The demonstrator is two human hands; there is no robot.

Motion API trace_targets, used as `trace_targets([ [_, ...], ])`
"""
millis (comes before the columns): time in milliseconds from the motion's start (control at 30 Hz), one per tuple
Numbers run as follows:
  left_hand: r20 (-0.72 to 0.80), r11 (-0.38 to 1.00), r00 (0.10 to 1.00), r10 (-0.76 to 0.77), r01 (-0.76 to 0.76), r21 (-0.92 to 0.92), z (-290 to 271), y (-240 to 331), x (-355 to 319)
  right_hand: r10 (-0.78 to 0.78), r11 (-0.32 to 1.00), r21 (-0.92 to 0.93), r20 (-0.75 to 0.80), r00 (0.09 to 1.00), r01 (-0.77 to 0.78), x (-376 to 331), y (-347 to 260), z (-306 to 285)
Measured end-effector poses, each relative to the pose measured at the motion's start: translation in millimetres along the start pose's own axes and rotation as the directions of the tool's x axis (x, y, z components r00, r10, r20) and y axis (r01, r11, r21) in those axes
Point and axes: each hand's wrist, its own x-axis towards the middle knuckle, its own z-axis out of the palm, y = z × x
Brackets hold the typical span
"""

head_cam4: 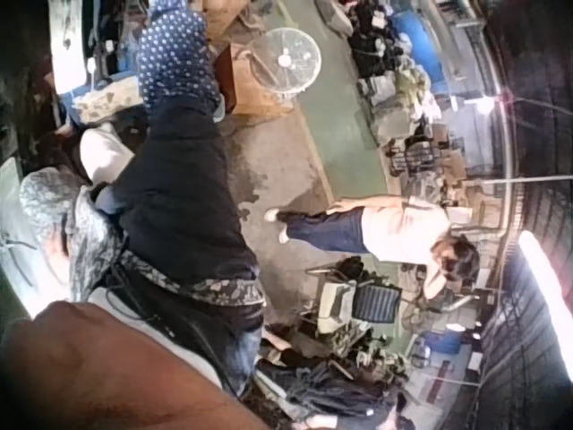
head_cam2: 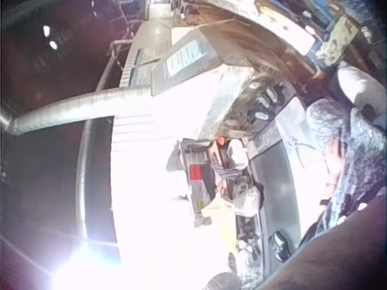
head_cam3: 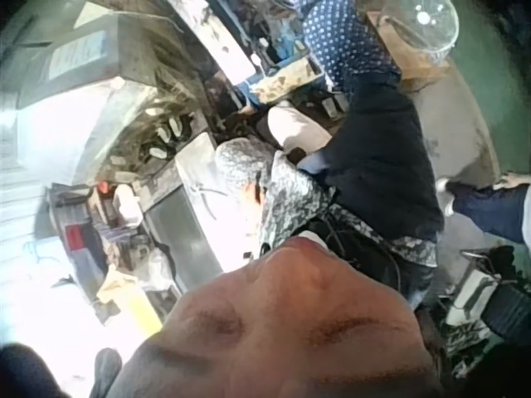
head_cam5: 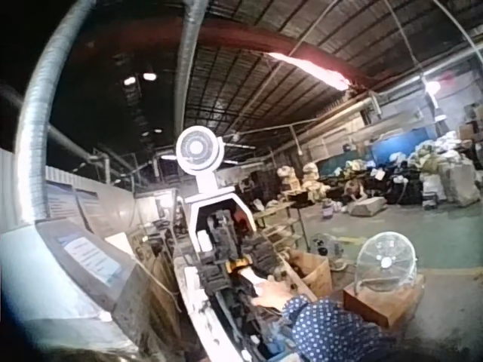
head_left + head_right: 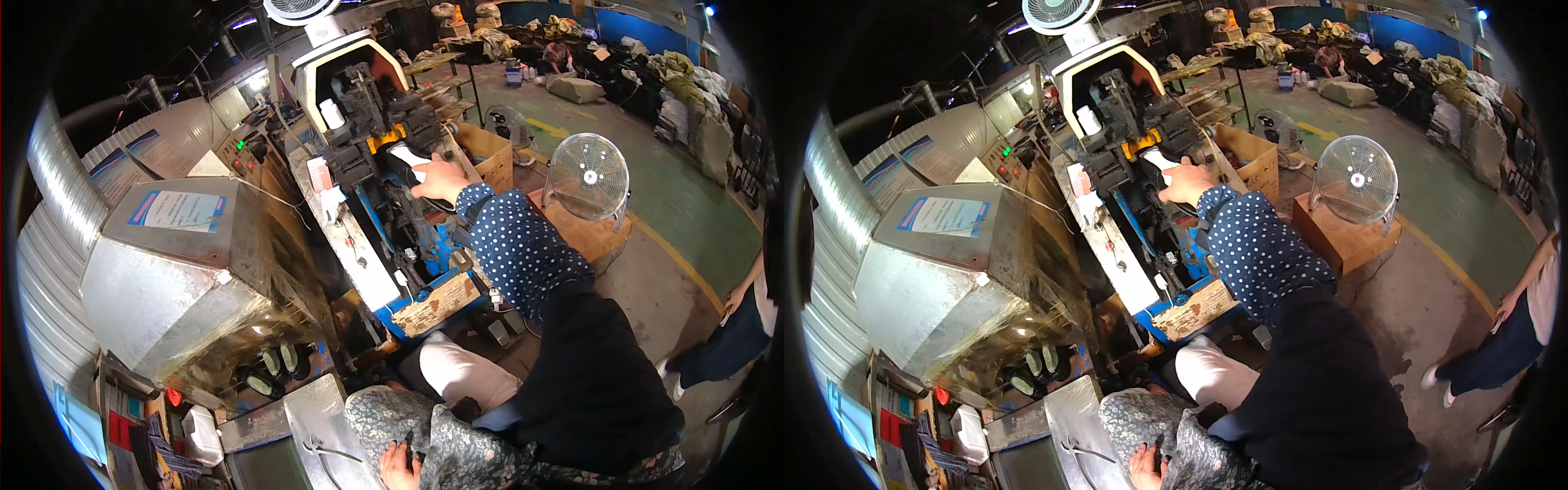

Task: Operating an industrial lasting machine to assemble and shape shoes.

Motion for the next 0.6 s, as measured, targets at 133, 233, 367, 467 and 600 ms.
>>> trace_targets([
  [133,-0.002,0.993,0.994,-0.108,0.108,-0.041,2,0,0,-0.124,0.973,-0.202,-0.040,0.991,0.113,-35,1,36],
  [233,0.013,0.991,0.993,-0.116,0.117,-0.058,11,-1,7,-0.104,0.981,-0.175,-0.078,0.992,0.089,-28,12,38],
  [367,0.022,0.985,0.991,-0.135,0.136,-0.104,5,4,11,-0.077,0.979,-0.194,-0.111,0.991,0.055,-14,3,37],
  [467,0.171,0.905,0.947,-0.272,0.312,-0.289,-21,1,10,-0.099,0.968,-0.243,-0.139,0.985,0.063,4,-17,45],
  [600,-0.175,0.773,0.760,-0.626,0.575,-0.267,-55,-32,-41,0.068,0.985,-0.166,0.096,0.993,-0.051,-40,-96,2],
])
